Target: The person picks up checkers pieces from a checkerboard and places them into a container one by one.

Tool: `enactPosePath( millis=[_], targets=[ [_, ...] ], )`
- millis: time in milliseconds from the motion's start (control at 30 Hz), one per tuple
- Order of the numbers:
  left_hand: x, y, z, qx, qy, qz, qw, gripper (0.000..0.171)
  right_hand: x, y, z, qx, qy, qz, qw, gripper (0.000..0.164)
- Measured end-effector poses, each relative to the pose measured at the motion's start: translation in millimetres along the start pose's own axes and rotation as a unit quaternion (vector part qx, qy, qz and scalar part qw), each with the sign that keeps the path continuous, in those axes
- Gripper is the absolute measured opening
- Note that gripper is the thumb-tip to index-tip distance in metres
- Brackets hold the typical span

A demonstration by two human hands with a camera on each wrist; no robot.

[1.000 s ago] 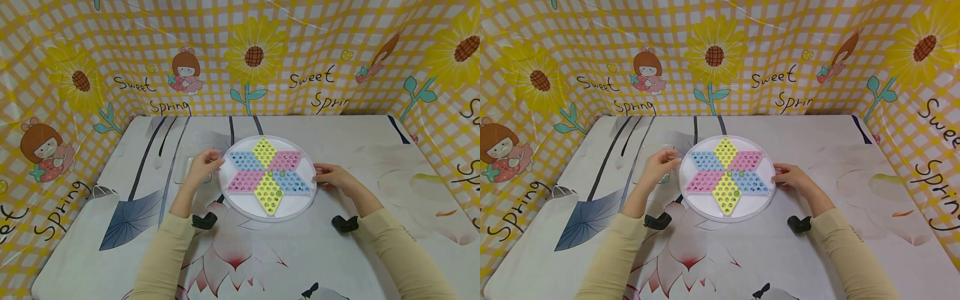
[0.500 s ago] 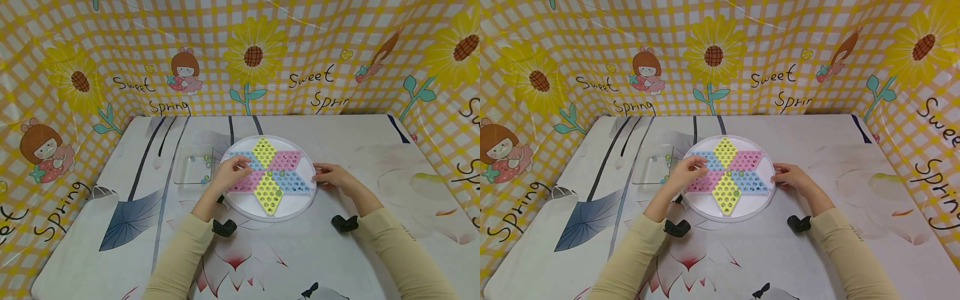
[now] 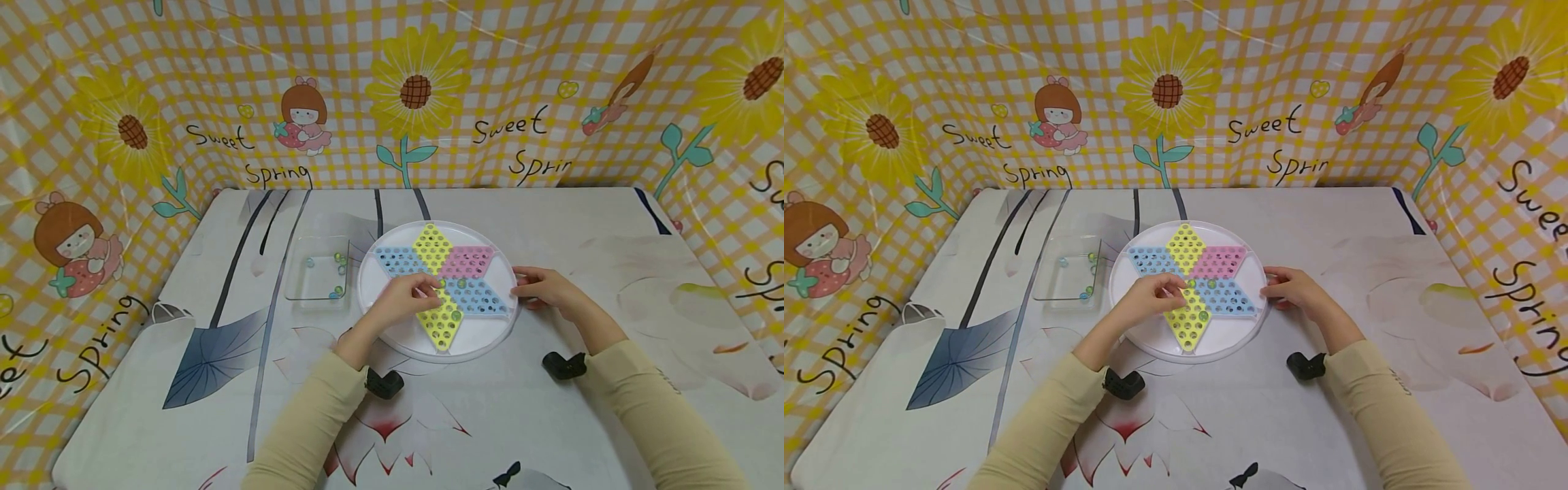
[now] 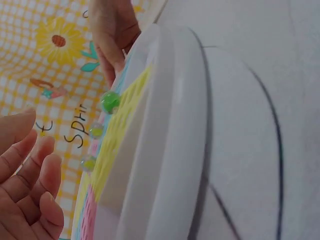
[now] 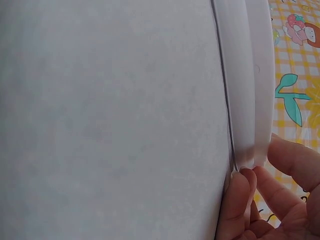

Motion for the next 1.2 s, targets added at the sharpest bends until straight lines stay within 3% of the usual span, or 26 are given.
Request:
enactPosePath(
  millis=[400,767,1200],
  targets=[
    [5.4,33.4,0.7,0.066,-0.016,0.064,0.9956,0.025,0.0,0.1,-1.2,-0.002,0.002,-0.002,1.0,0.066],
    [12.2,39.9,9.3,0.139,-0.08,0.053,0.9856,0.025,0.2,1.0,-1.2,-0.006,0.009,-0.001,1.0,0.067],
    [12.9,40.9,8.1,0.175,-0.086,0.034,0.9801,0.02,0.6,0.0,0.6,-0.008,0.008,-0.003,1.0,0.066]
  ],
)
Point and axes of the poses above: each hand's wrist, its own x-axis towards the middle knuckle, its own y-axis out of the palm, z = x × y, the point moved 10 cm from there along x, towards the middle knuckle, and after that the axes turned 5 degrees about -y, right-handed, at the moved point
